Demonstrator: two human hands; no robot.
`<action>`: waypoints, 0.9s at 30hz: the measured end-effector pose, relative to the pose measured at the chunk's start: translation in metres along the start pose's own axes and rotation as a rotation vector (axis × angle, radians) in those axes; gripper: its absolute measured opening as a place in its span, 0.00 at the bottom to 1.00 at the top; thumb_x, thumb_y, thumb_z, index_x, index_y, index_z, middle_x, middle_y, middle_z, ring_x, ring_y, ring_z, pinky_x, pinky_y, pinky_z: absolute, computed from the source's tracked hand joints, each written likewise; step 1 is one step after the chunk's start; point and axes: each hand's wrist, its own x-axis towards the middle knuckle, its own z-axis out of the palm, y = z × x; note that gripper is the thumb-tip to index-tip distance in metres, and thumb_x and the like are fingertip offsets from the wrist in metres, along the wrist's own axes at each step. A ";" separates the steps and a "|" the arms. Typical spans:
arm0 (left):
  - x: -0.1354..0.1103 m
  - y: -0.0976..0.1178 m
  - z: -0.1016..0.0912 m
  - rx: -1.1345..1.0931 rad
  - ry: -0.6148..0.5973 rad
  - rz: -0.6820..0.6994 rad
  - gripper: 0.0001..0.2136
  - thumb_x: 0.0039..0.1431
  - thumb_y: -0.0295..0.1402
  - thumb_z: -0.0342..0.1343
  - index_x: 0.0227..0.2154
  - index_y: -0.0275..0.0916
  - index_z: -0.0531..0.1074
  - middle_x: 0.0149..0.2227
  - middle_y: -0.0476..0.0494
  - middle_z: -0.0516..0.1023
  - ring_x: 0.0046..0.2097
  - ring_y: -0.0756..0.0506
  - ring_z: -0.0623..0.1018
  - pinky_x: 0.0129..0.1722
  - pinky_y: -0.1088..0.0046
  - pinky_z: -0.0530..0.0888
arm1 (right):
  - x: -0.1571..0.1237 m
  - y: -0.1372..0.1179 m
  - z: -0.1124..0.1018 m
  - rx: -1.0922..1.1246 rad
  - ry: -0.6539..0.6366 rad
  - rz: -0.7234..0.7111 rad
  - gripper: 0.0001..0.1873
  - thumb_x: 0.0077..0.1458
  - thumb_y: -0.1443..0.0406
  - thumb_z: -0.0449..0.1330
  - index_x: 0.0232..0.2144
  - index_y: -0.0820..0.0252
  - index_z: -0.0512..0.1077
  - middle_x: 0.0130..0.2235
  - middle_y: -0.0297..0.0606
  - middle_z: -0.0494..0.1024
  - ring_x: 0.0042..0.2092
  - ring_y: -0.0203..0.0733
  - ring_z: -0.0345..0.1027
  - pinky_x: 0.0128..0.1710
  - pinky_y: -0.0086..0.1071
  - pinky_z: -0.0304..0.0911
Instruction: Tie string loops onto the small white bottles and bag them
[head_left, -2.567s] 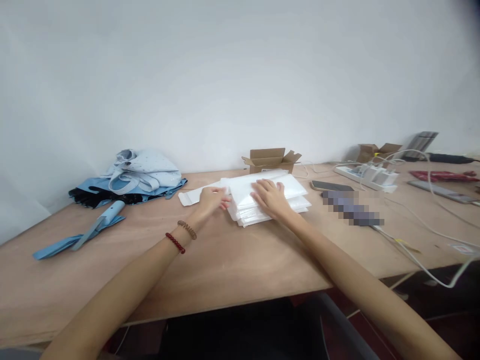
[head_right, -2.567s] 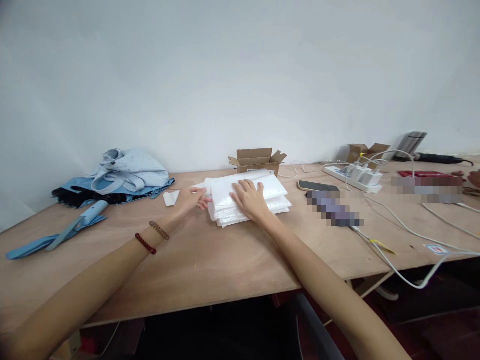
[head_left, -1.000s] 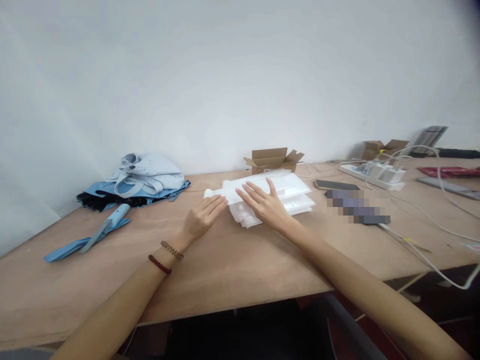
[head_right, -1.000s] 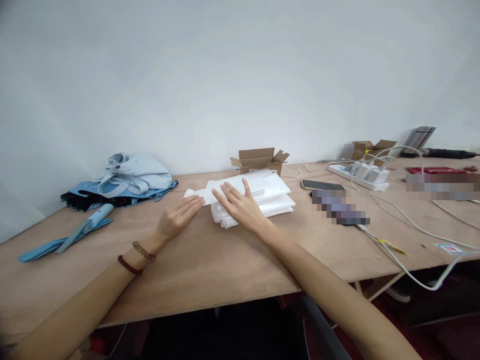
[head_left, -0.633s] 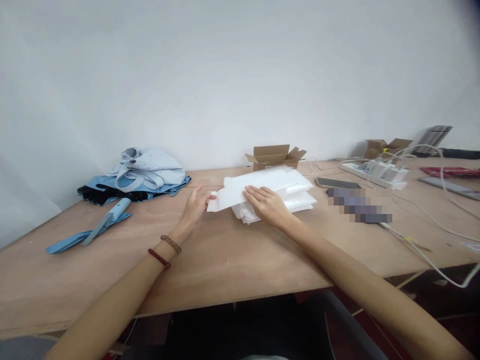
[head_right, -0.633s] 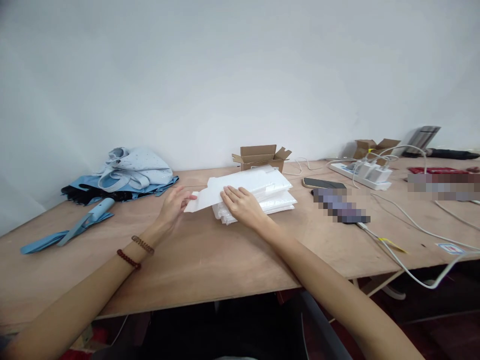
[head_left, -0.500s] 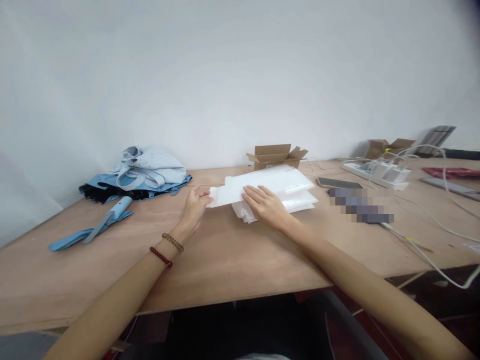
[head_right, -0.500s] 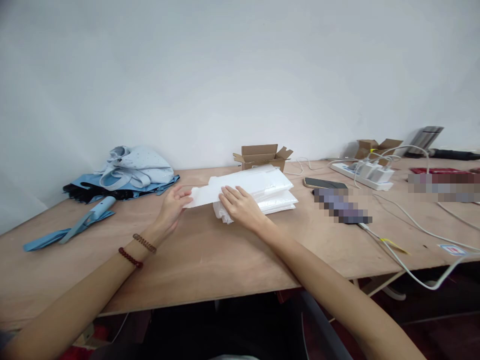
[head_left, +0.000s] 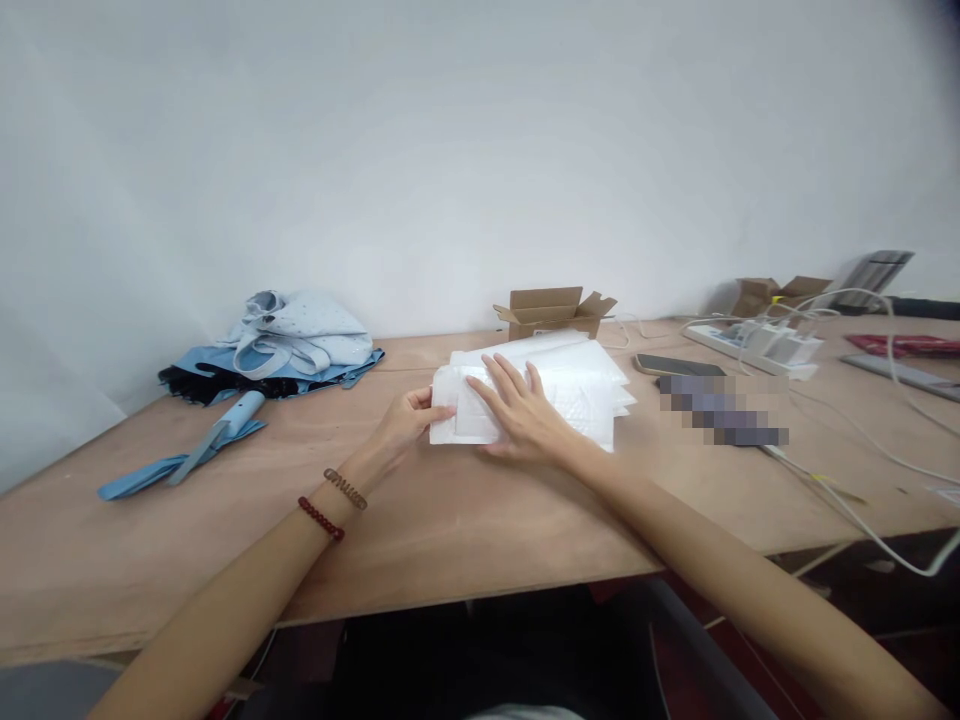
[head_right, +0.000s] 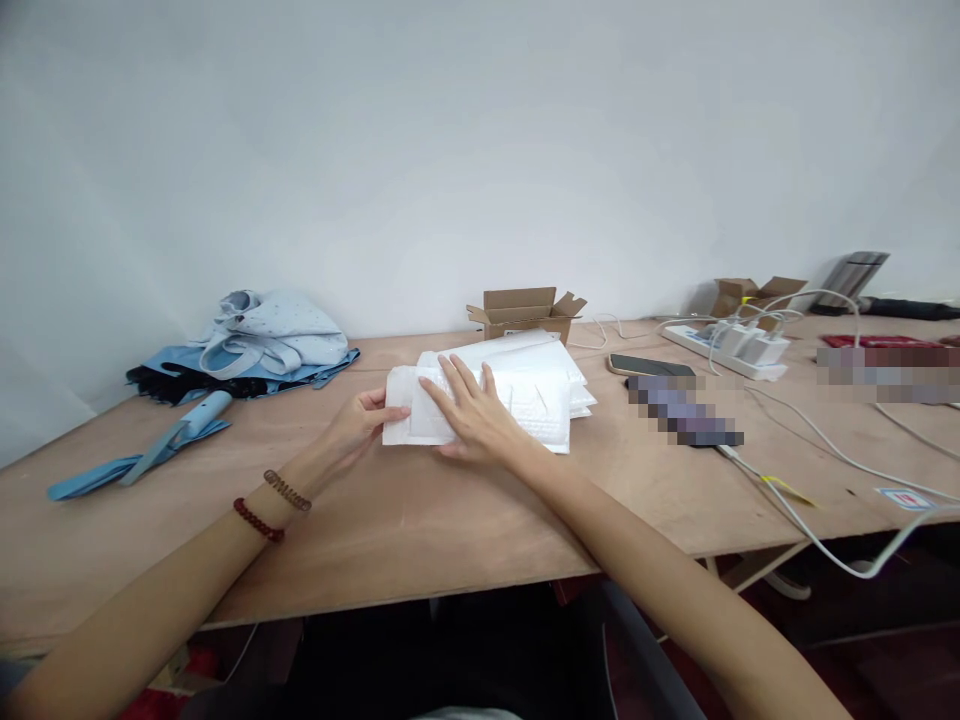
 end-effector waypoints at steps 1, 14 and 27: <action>-0.001 0.000 0.001 0.013 -0.007 -0.013 0.19 0.43 0.31 0.67 0.41 0.34 0.77 0.41 0.39 0.81 0.40 0.43 0.79 0.45 0.64 0.74 | 0.000 0.000 0.000 0.012 -0.006 0.007 0.52 0.48 0.50 0.63 0.65 0.65 0.45 0.67 0.62 0.44 0.67 0.65 0.35 0.58 0.65 0.41; 0.005 -0.002 -0.005 0.348 0.110 0.038 0.17 0.47 0.46 0.62 0.28 0.34 0.77 0.26 0.45 0.76 0.27 0.49 0.72 0.26 0.75 0.67 | 0.002 0.000 -0.002 0.014 0.061 -0.034 0.40 0.50 0.58 0.61 0.62 0.63 0.52 0.62 0.58 0.56 0.61 0.60 0.50 0.58 0.57 0.44; 0.023 -0.004 -0.082 0.980 0.333 0.028 0.14 0.46 0.41 0.56 0.30 0.35 0.79 0.33 0.41 0.81 0.36 0.40 0.77 0.35 0.69 0.69 | 0.001 0.011 0.000 0.085 0.206 0.038 0.24 0.56 0.62 0.58 0.53 0.63 0.62 0.57 0.53 0.66 0.55 0.55 0.60 0.50 0.46 0.55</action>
